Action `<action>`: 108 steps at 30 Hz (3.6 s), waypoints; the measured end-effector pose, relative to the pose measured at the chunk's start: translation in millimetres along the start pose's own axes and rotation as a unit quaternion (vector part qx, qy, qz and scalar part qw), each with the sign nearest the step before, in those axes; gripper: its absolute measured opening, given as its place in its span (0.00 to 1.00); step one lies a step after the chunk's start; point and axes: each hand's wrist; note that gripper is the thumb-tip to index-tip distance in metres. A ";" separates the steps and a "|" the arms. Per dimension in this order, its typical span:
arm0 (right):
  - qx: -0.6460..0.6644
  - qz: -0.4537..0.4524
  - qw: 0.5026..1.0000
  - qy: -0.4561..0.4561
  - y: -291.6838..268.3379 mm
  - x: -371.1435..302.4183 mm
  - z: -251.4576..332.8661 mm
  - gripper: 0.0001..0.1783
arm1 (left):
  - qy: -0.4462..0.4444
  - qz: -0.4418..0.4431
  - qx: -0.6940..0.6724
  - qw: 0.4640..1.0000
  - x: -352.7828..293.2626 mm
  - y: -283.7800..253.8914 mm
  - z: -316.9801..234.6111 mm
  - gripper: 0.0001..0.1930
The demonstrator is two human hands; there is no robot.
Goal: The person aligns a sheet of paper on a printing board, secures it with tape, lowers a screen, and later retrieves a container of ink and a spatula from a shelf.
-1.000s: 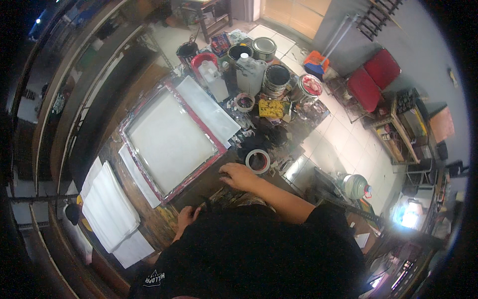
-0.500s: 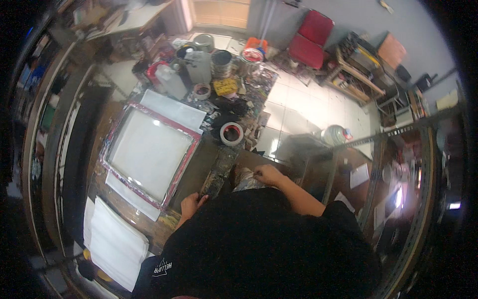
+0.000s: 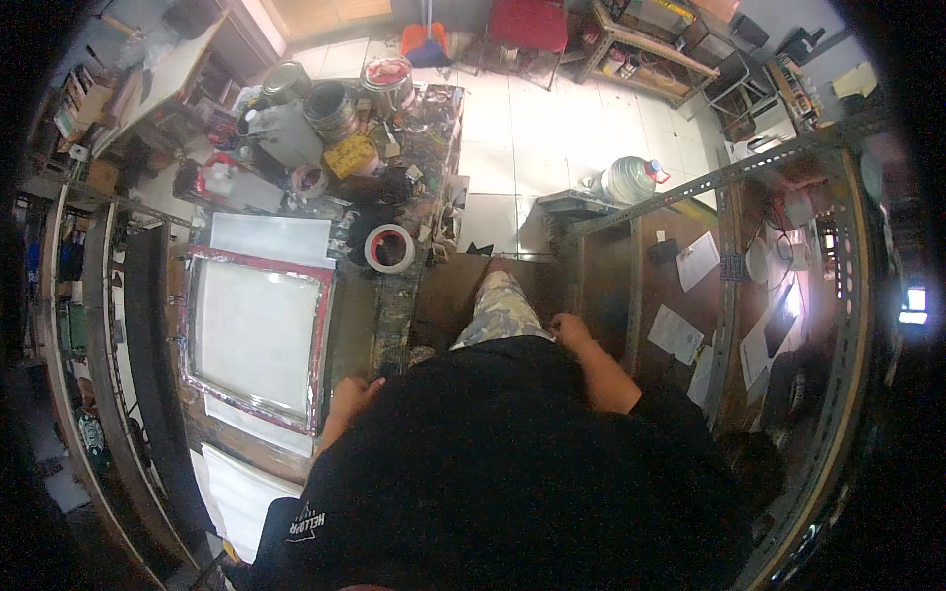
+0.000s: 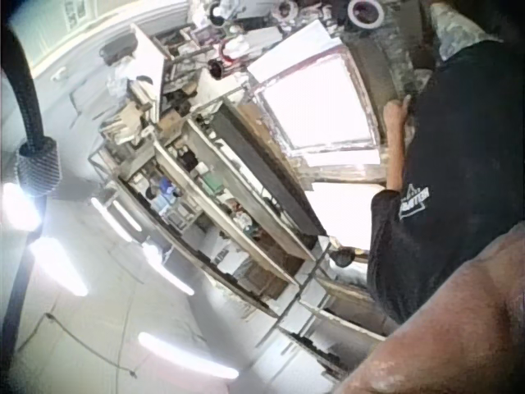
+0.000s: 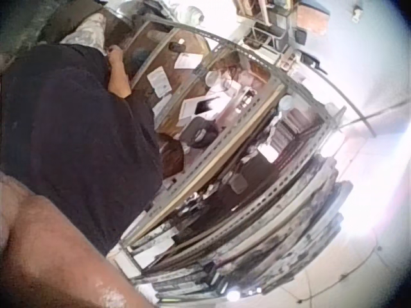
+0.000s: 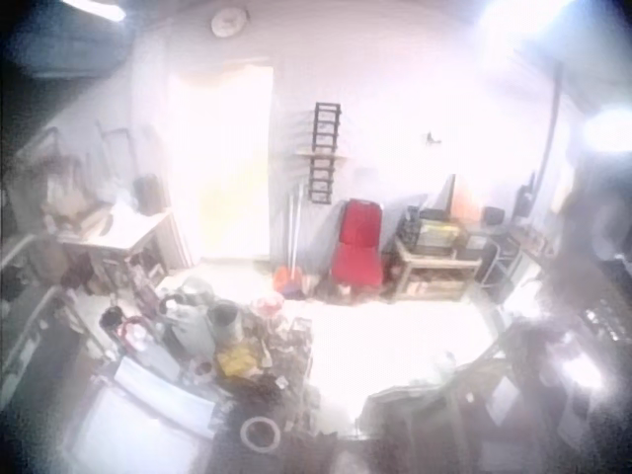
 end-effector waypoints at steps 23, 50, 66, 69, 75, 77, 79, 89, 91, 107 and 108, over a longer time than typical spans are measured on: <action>0.098 -0.024 0.994 -0.045 -227.1 308.2 -28.8 0.17 | -0.460 0.052 -0.131 0.877 27.2 41.7 -100.5 0.63; -0.002 0.035 0.993 -0.110 -622.6 858.8 133.6 0.15 | -0.373 0.130 -0.521 0.757 524.7 -95.8 -453.7 0.29; -0.324 0.220 0.844 -0.368 -586.0 1318.7 365.3 0.17 | -0.455 -0.033 -0.619 0.639 712.9 -240.2 -491.2 0.24; -0.298 0.200 0.777 -0.517 -545.7 1308.1 521.8 0.18 | -0.493 -0.103 -0.595 0.626 733.1 -297.3 -457.0 0.25; -0.435 0.209 0.593 -0.645 -506.7 1343.9 714.7 0.19 | -0.545 -0.401 -0.484 0.554 805.0 -469.9 -333.8 0.30; -0.397 0.252 0.682 -0.561 -473.4 1317.3 767.3 0.21 | -0.516 -0.446 -0.510 0.525 819.0 -502.1 -281.9 0.29; -0.366 0.299 0.718 -0.511 -450.1 1304.5 811.5 0.23 | -0.504 -0.463 -0.503 0.528 821.0 -592.9 -245.9 0.29; -0.290 0.211 0.765 -0.534 -353.4 1317.4 1061.0 0.14 | -0.395 -0.535 -0.482 0.571 823.7 -806.6 35.4 0.28; -0.255 0.198 0.761 -0.563 -329.8 1312.8 1121.3 0.13 | -0.406 -0.545 -0.481 0.554 825.2 -833.8 87.5 0.27; -0.182 0.399 0.586 -0.682 -27.4 1111.8 1586.4 0.25 | -0.515 -0.508 -0.480 0.497 754.3 -917.0 434.4 0.25; -0.168 0.413 0.600 -0.665 -8.5 1102.7 1610.0 0.27 | -0.510 -0.515 -0.481 0.493 751.3 -922.0 459.4 0.25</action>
Point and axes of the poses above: each hand's wrist, its own x-axis towards the middle knuckle, its own y-axis out of the palm, z = x × y, and after that the axes turned 3 degrees about -y, right-handed
